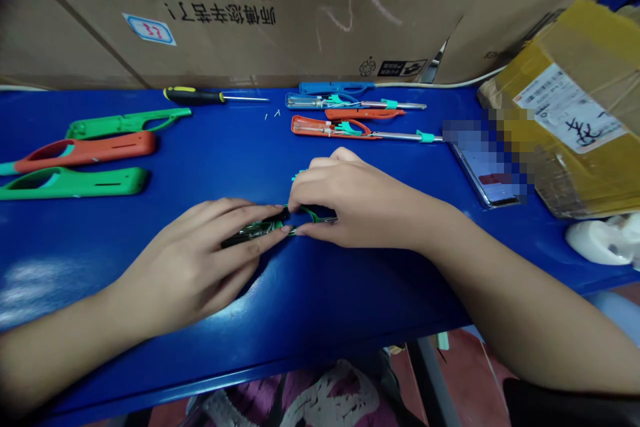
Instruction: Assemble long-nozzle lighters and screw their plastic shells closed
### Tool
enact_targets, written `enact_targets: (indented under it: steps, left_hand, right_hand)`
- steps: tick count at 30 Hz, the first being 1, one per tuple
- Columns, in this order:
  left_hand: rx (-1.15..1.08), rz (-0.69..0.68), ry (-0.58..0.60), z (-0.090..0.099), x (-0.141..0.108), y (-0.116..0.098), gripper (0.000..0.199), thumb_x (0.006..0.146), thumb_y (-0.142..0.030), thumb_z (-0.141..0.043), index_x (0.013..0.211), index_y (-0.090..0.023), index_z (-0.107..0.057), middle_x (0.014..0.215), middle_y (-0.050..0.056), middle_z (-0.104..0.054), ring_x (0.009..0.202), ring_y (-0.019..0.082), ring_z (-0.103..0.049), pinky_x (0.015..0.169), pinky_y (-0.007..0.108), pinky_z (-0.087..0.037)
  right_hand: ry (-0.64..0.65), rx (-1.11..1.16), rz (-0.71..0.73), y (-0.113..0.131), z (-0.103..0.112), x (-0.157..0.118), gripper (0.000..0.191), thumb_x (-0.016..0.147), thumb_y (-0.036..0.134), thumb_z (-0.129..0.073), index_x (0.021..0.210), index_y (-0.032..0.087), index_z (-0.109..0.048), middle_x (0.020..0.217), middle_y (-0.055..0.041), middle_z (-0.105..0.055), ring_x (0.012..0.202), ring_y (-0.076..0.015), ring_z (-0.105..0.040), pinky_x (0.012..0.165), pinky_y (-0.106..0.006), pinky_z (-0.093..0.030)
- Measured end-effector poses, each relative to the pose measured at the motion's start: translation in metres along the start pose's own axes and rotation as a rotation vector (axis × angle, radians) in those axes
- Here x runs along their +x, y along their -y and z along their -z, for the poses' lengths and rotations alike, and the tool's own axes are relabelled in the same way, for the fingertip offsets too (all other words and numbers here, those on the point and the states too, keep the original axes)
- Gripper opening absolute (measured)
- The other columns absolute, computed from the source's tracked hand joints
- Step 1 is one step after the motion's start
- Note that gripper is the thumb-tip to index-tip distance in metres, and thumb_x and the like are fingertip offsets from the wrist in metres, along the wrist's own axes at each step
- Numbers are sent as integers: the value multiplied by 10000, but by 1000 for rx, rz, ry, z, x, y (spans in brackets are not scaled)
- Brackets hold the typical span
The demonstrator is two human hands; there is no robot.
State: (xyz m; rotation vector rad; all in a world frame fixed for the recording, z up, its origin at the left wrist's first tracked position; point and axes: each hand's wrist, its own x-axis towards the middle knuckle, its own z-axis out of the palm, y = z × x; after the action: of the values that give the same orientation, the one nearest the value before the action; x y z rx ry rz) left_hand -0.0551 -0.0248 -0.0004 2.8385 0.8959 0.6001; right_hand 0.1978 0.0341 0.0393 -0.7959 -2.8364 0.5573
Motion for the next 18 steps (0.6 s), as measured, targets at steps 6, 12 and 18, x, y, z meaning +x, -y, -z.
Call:
enact_targets:
  steps: [6, 12, 18]
  left_hand:
    - [143, -39, 16, 2, 0, -11, 349, 952, -187, -559, 1270, -119, -686, 1345, 147, -672, 1111, 351, -663, 830, 504, -612]
    - [91, -44, -13, 0, -3, -5, 331, 950, -168, -602, 1263, -105, -688, 1326, 142, -685, 1142, 322, -668, 947, 483, -612]
    - [58, -47, 17, -2, -6, -1, 359, 957, -115, -581, 1307, -88, -656, 1355, 168, -659, 1211, 321, -637, 1008, 478, -592]
  right_hand:
    - [-1, 23, -14, -4, -2, 1, 122, 946, 286, -625, 1025, 237, -703, 1090, -43, -731, 1074, -235, -599, 920, -399, -354]
    - [9, 47, -28, -8, 2, -1, 145, 929, 342, -661, 1034, 245, -689, 1120, -47, -705, 1099, -247, -594, 959, -415, -372]
    - [22, 55, -62, -8, 6, -3, 135, 915, 326, -674, 1011, 232, -688, 1103, -58, -685, 1083, -248, -588, 960, -424, -398]
